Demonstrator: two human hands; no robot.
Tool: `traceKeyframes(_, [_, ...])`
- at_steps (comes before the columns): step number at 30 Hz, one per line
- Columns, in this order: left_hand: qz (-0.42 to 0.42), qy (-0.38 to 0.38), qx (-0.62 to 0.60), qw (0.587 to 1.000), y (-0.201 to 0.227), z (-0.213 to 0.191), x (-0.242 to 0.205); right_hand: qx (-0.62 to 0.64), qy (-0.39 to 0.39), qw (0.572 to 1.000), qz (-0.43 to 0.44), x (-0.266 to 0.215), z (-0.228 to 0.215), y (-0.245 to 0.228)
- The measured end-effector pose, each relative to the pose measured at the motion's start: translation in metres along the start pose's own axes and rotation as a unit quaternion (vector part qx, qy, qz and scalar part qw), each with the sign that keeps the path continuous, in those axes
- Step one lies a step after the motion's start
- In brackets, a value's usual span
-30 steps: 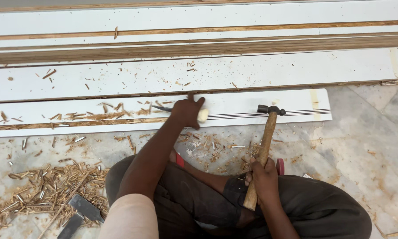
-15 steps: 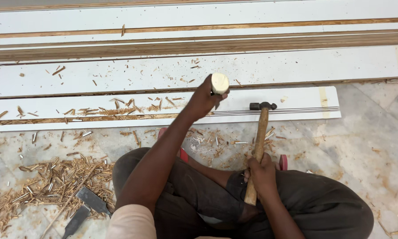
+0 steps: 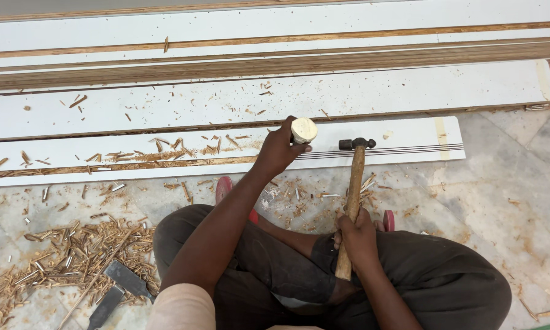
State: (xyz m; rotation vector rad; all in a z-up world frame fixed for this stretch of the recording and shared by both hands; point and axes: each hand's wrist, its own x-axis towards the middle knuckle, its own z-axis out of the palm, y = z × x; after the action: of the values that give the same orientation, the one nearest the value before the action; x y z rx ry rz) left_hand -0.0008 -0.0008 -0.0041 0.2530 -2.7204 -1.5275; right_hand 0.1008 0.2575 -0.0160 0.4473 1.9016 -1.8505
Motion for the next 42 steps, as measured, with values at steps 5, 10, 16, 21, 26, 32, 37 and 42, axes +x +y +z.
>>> traceKeyframes(5, [0.075, 0.008, -0.005, 0.997, -0.019, 0.004, -0.001, -0.009, 0.005, 1.0, 0.006, -0.002, 0.002, -0.003])
traceKeyframes(10, [0.077, -0.005, 0.015, 0.997, -0.016, 0.003, -0.006, -0.025, 0.007, 1.0, 0.017, -0.004, 0.003, -0.007])
traceKeyframes(16, [0.1, -0.002, 0.03, 0.995, -0.013, 0.0, -0.008, -0.011, 0.001, 1.0, 0.009, -0.004, 0.003, -0.006])
traceKeyframes(21, [0.106, -0.003, 0.028, 0.994, -0.015, 0.0, -0.007, -0.007, -0.002, 1.0, 0.013, -0.004, 0.002, -0.005])
traceKeyframes(26, [0.115, -0.008, 0.03, 0.993, -0.016, 0.0, -0.007, -0.009, -0.001, 1.0, 0.008, -0.005, 0.002, -0.004])
traceKeyframes(32, [0.117, -0.001, 0.016, 0.993, -0.018, -0.002, -0.007, -0.015, -0.002, 1.0, 0.013, -0.006, 0.003, -0.006])
traceKeyframes(37, [0.108, -0.003, 0.013, 0.994, -0.017, -0.003, -0.008, -0.019, 0.002, 1.0, 0.022, -0.007, 0.004, -0.008])
traceKeyframes(42, [0.096, -0.006, 0.03, 0.995, -0.018, -0.001, -0.005, -0.025, -0.002, 0.999, 0.024, -0.005, 0.002, -0.006])
